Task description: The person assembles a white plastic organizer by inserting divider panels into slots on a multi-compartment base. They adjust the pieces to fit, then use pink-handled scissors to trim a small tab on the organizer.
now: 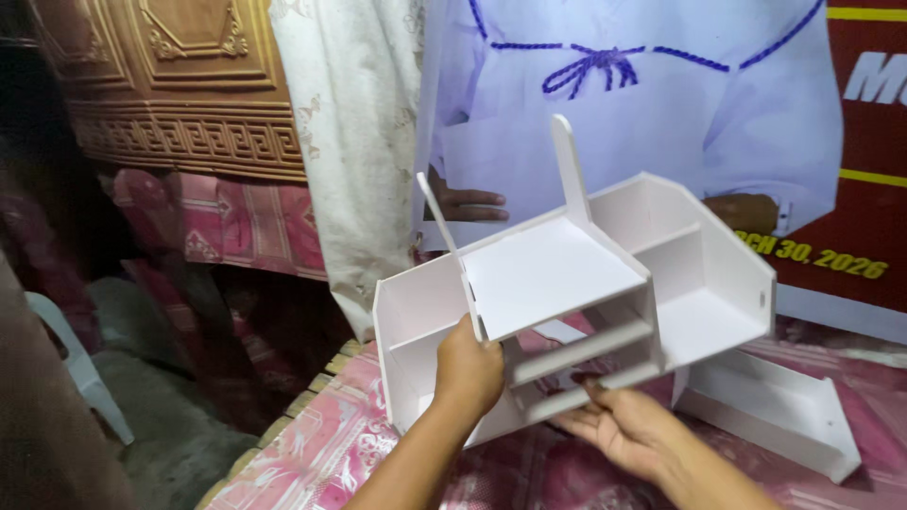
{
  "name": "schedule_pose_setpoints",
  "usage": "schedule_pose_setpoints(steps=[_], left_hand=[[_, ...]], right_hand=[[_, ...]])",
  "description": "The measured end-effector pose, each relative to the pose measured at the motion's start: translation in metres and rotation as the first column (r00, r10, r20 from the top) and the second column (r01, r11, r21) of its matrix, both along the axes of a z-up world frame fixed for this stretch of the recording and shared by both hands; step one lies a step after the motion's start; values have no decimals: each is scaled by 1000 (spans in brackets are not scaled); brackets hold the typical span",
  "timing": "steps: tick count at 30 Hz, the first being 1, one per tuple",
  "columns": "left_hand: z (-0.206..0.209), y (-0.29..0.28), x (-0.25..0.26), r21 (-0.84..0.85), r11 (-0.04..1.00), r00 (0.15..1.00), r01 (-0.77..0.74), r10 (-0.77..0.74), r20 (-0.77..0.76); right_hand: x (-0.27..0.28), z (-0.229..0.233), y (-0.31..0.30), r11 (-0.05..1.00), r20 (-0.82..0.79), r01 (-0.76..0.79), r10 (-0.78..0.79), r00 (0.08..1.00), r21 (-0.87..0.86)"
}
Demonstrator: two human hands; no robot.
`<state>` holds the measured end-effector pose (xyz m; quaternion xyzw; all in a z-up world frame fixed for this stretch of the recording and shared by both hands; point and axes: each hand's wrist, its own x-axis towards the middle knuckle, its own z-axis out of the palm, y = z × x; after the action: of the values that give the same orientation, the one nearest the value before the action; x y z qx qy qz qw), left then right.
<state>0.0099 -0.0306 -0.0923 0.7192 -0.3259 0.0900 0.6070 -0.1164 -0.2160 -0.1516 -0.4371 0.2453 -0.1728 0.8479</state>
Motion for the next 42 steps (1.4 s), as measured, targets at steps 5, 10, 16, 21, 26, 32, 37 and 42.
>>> schedule_pose_setpoints(steps=[5, 10, 16, 21, 26, 32, 37, 42], left_hand=[[-10, 23, 1, 103, 994, 996, -46, 54, -77], [-17, 44, 4, 132, 987, 987, -91, 107, -119], [-30, 56, 18, 172, 964, 963, -201, 227, -144], [-33, 73, 27, 310, 907, 937, -285, 331, -109], [-37, 77, 19, 426, 857, 909, -291, 386, -155], [-46, 76, 16, 476, 831, 901, -288, 404, -161], [-54, 71, -13, 83, 915, 789, -394, 290, 542], [-34, 27, -34, 150, 968, 776, -203, 65, 627]], right_hand=[[22, -50, 7, 984, -103, -77, 94, 990, 161], [38, -68, 19, 944, -233, -272, 312, 921, 189], [53, -80, 32, 945, -259, -217, 279, 925, 245], [36, -96, 14, 942, -106, -135, 175, 979, 307], [16, -121, -29, 953, -248, -208, 261, 933, 219], [-21, -134, -102, 990, -367, -132, 107, 924, -44], [-37, -118, -139, 923, -385, 201, -325, 864, -328], [-20, -98, -161, 833, -373, 171, -407, 834, -526]])
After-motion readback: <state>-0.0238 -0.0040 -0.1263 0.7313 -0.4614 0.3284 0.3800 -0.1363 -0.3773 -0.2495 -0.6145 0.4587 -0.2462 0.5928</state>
